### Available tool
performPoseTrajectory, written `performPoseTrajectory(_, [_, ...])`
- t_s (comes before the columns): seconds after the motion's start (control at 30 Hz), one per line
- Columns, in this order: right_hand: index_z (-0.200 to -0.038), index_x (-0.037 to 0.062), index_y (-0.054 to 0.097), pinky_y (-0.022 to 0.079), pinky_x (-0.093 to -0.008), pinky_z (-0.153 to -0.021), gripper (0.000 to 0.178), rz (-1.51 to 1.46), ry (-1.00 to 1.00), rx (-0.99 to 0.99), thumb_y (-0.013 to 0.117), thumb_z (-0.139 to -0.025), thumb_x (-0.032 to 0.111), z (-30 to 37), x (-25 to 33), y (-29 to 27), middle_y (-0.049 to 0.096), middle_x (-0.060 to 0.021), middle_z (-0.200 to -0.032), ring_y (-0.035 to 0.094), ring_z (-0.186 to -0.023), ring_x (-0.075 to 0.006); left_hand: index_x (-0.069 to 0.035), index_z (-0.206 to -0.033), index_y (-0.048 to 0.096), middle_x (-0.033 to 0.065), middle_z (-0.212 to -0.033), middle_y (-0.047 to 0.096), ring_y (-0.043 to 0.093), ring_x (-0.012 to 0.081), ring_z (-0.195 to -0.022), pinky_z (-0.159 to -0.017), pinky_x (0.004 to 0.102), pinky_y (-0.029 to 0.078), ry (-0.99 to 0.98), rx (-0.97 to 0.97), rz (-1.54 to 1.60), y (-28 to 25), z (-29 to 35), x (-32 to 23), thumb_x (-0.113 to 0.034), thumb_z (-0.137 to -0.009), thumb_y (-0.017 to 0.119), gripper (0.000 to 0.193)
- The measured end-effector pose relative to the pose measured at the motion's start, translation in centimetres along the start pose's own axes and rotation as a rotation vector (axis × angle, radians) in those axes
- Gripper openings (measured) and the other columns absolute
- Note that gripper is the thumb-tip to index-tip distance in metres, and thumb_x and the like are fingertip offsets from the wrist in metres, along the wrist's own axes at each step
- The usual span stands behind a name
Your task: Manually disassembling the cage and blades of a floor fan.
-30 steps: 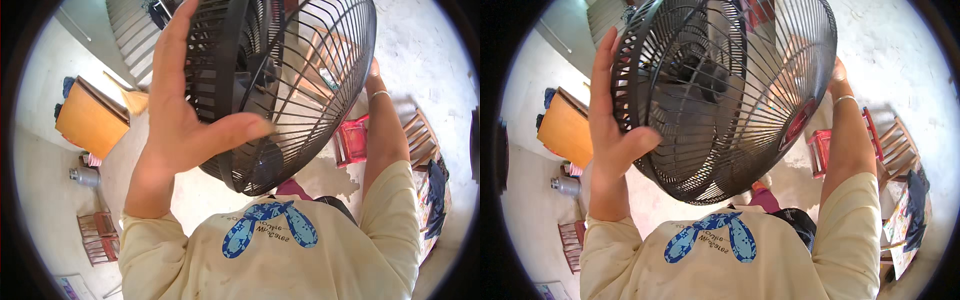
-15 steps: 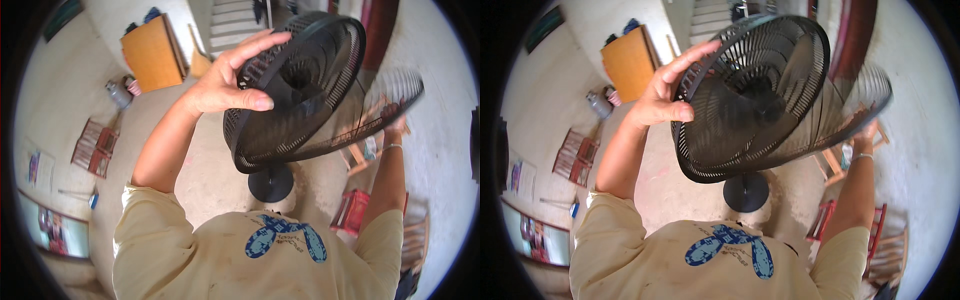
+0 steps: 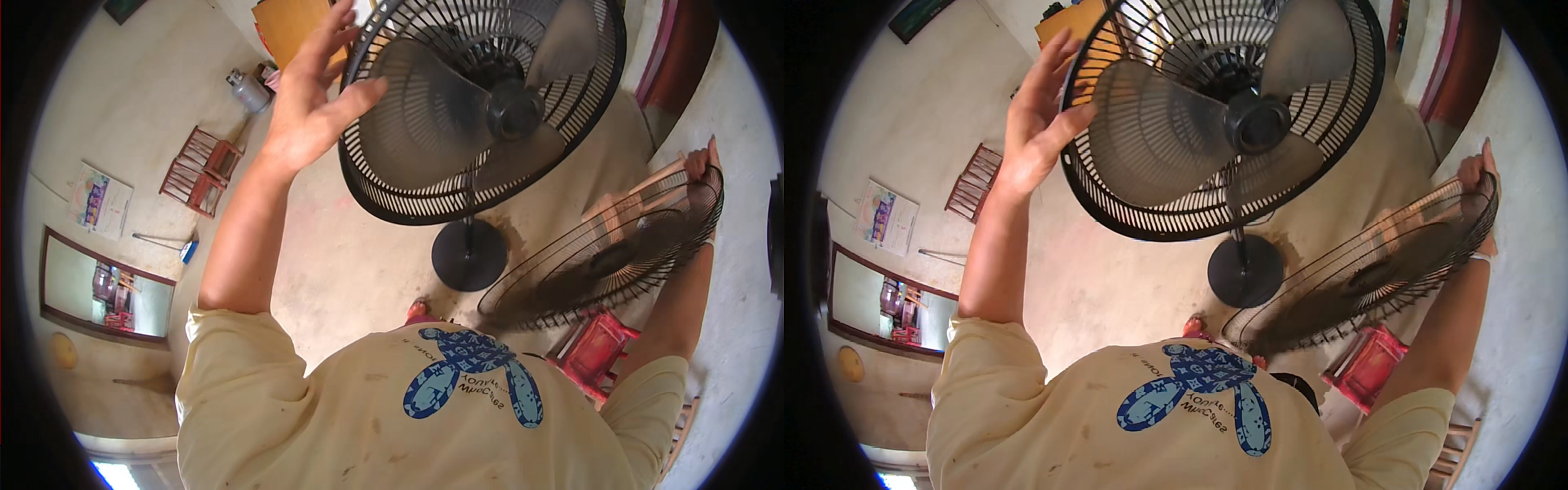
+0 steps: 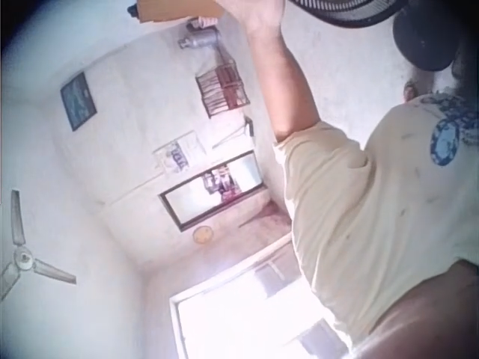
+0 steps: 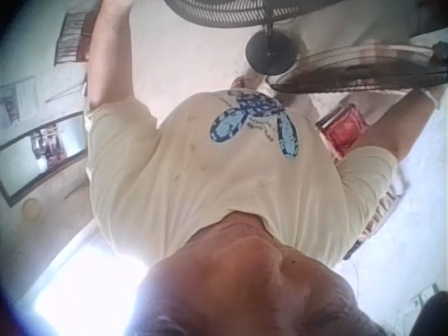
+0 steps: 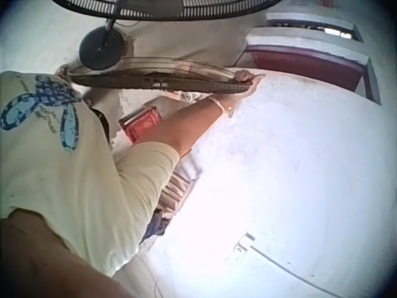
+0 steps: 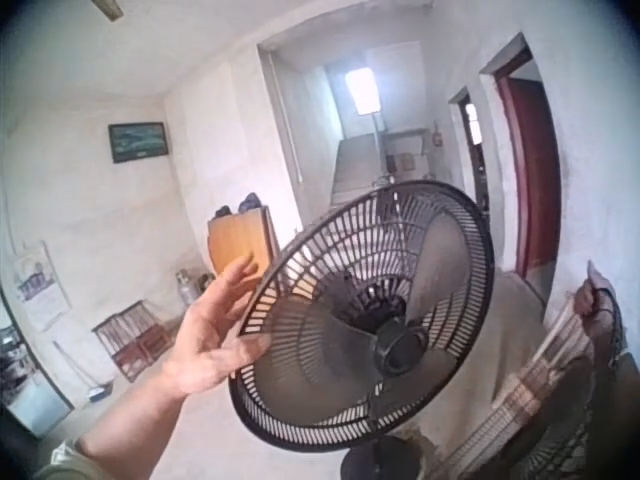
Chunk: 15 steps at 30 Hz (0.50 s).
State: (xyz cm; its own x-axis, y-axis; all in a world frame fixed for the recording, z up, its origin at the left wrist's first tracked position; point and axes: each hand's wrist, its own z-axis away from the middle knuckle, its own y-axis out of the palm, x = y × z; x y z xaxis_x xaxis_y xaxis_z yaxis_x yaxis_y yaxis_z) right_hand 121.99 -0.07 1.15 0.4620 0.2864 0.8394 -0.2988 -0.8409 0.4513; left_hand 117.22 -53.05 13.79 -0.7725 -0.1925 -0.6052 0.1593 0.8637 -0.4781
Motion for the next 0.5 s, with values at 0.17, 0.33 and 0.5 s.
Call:
performPoseTrajectory(0.17, [-0.047,0.0132,0.032,0.02,-0.0254,-0.046,0.049,0.44,-0.152,-0.202,0.052,-0.089,0.029,3.2,-0.1,-4.5,0.024,0.0045,-0.049,0.02,-0.046,-0.0072,-0.004,-0.137,0.022,0.0161,-0.134,0.033,0.037,0.0273,-0.122,-0.097,0.0423,0.035,-0.061,-0.03,-0.238,0.4,5.3,0.9,-0.003,-0.067,0.069,0.084])
performPoseTrajectory(0.33, [-0.053,0.0041,0.045,0.024,-0.0233,-0.048,0.042,1.082,-0.185,-0.247,0.061,-0.083,0.028,9.8,-0.8,-3.8,0.036,0.0023,-0.053,0.031,-0.052,-0.0052,0.0,-0.136,0.019,0.0194,-0.133,0.033,0.035,0.0291,-0.123,-0.096,0.0417,0.036,-0.323,-0.153,-0.191,2.6,12.2,0.5,-0.007,-0.067,0.073,0.088])
performPoseTrajectory(0.5, [-0.063,-0.0006,0.054,0.034,-0.0263,-0.052,0.03,1.45,0.074,0.068,0.071,-0.072,0.022,16.3,-4.3,-0.5,0.046,-0.0063,-0.056,0.042,-0.055,-0.0118,-0.002,-0.128,0.035,0.0136,-0.119,0.047,0.049,0.0207,-0.107,-0.086,0.0338,0.044,-0.894,-0.289,0.222,7.0,20.9,3.8,-0.005,-0.08,0.06,0.054])
